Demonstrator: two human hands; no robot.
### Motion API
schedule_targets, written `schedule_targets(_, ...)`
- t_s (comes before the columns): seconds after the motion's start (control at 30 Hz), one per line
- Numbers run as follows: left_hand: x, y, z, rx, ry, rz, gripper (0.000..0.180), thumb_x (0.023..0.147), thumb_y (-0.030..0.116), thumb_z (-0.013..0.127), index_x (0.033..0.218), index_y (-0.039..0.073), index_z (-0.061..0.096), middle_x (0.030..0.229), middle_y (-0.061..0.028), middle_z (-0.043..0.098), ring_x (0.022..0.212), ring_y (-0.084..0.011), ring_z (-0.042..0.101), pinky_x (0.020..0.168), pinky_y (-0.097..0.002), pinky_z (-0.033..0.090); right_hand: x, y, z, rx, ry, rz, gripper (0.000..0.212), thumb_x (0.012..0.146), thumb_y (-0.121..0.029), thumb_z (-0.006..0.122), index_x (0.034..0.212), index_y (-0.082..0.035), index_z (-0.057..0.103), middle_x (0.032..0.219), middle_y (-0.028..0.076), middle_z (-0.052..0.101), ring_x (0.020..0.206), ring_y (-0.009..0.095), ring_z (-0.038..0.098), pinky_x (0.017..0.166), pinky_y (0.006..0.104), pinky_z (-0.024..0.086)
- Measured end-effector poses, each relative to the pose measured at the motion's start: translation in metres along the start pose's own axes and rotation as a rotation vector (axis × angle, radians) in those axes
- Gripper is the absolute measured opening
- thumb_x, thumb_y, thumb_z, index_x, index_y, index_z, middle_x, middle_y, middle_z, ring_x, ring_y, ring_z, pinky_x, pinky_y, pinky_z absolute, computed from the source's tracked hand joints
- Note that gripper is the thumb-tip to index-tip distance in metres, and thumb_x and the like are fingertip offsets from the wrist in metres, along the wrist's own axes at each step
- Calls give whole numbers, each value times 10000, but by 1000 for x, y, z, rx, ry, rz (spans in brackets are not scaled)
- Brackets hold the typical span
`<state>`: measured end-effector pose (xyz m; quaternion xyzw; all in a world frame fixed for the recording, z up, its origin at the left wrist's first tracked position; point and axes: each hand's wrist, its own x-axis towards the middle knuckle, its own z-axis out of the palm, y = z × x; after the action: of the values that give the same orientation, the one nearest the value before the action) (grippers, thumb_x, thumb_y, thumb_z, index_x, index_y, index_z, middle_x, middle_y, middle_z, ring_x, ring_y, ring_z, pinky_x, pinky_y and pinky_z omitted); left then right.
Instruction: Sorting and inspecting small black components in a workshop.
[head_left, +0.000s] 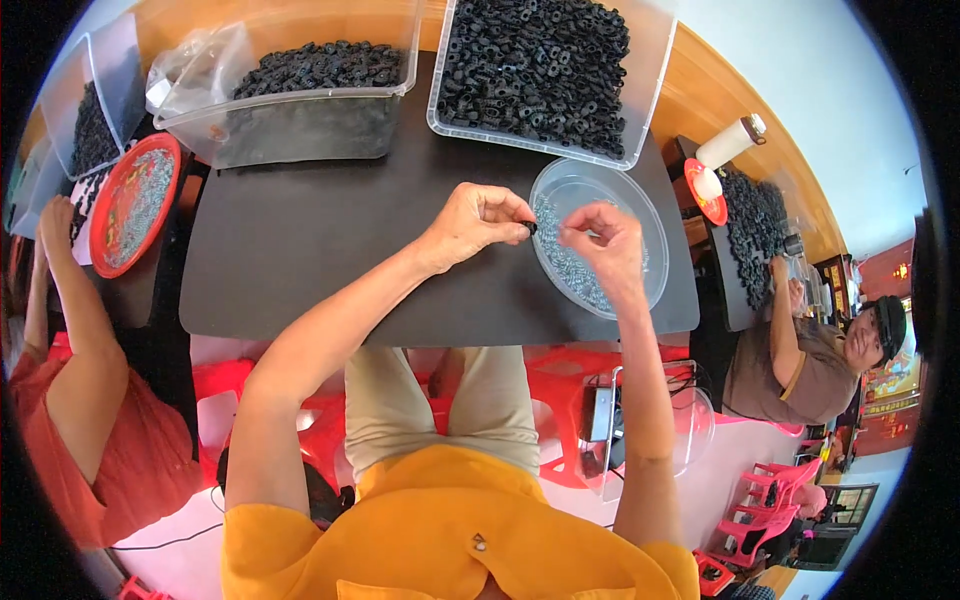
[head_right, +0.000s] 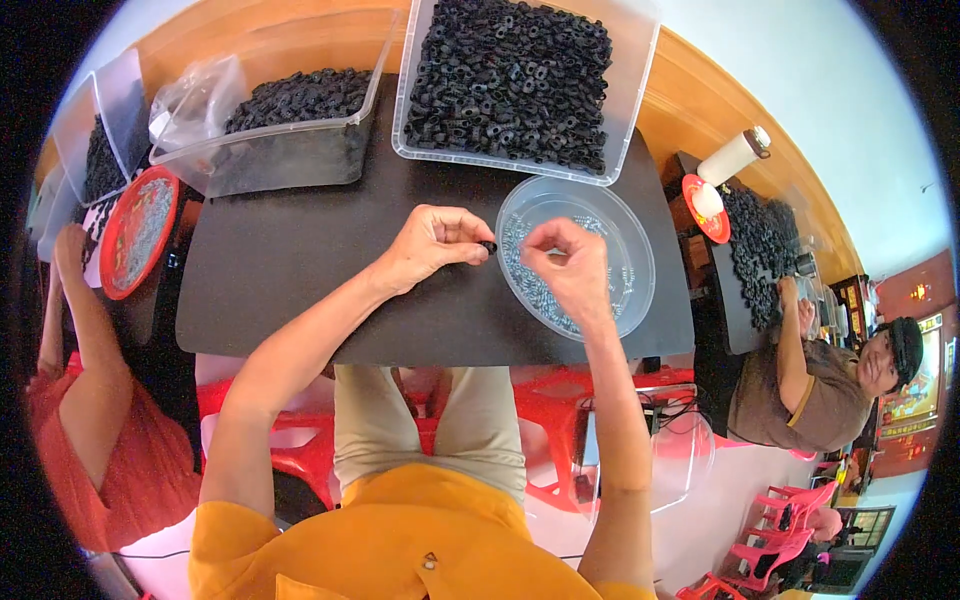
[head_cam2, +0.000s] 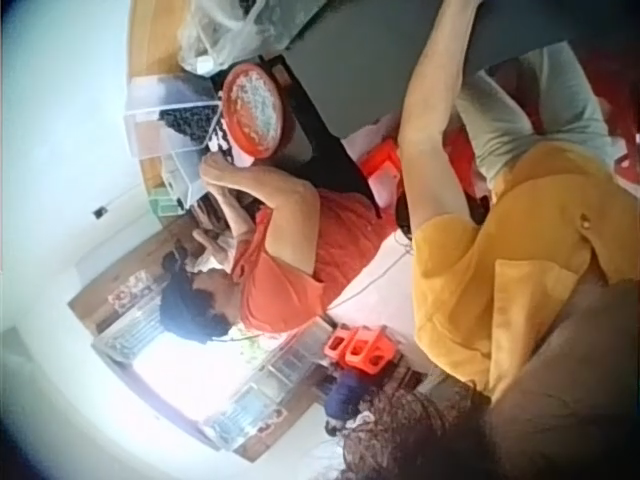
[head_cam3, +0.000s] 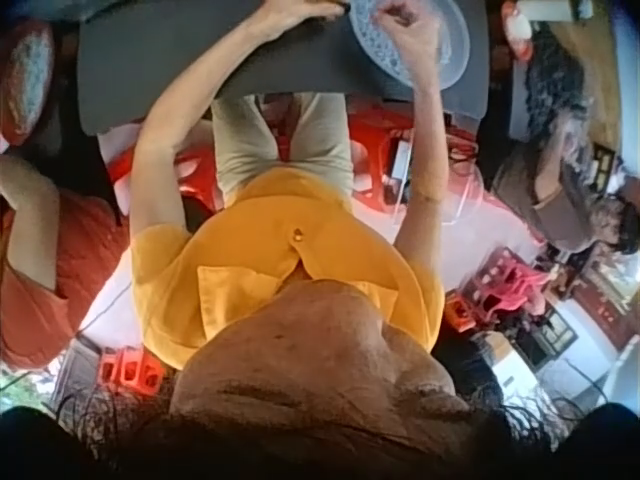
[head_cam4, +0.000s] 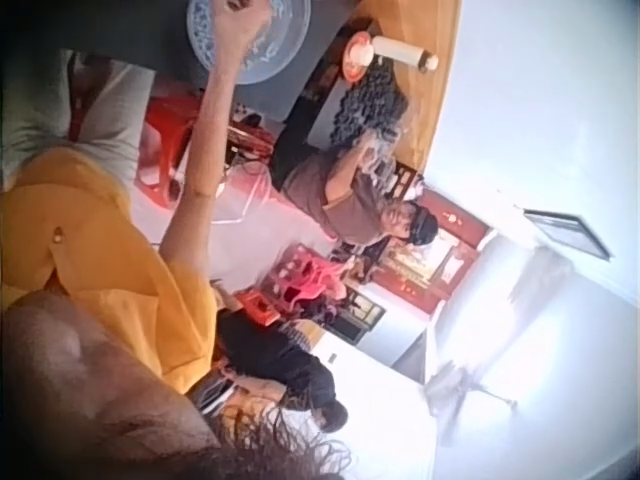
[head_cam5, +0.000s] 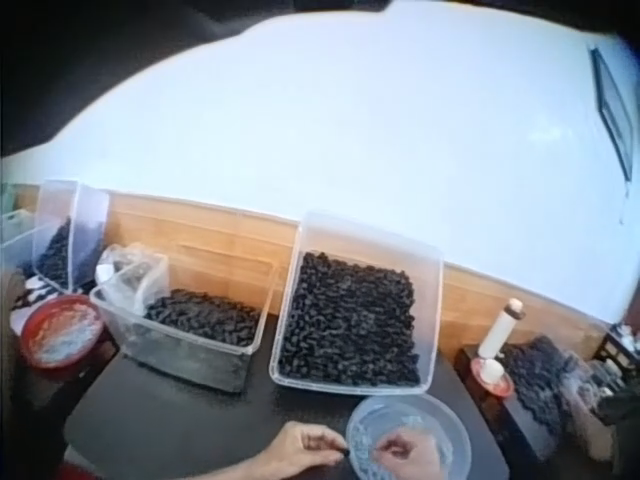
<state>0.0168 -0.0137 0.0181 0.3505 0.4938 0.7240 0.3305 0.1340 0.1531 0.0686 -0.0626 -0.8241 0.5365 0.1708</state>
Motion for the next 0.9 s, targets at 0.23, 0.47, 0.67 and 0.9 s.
schedule_targets(0.23,1,-4,4,-12,3,-18,156,765,9,653,917,-17,626,823,-65,644,739,-108,614,693,-252,517,-4,-7,14,-154,-18,-60,90,724,34,619,811,10,624,772,54,626,722,107,599,621,231,502)
schedule_targets(0.47,-1,-2,4,-32,-24,-11,160,774,-7,642,932,-20,618,850,-80,645,777,-135,629,717,-271,533,-5,-30,17,-329,-63,-103,103,726,21,624,828,9,632,793,73,634,715,132,609,620,260,512)
schedule_targets(0.67,1,4,-3,-121,10,50,157,777,-16,633,933,-12,612,854,-83,647,793,-148,636,727,-274,533,11,-31,19,-236,-79,16,104,733,5,638,836,-4,638,748,78,620,662,143,612,575,266,497)
schedule_targets(0.9,6,16,-19,-309,186,121,161,801,25,629,960,18,607,896,-75,637,817,-165,639,748,-280,541,2,-29,52,-731,104,-426,129,738,-5,591,855,-50,620,778,92,565,696,235,588,587,328,474)
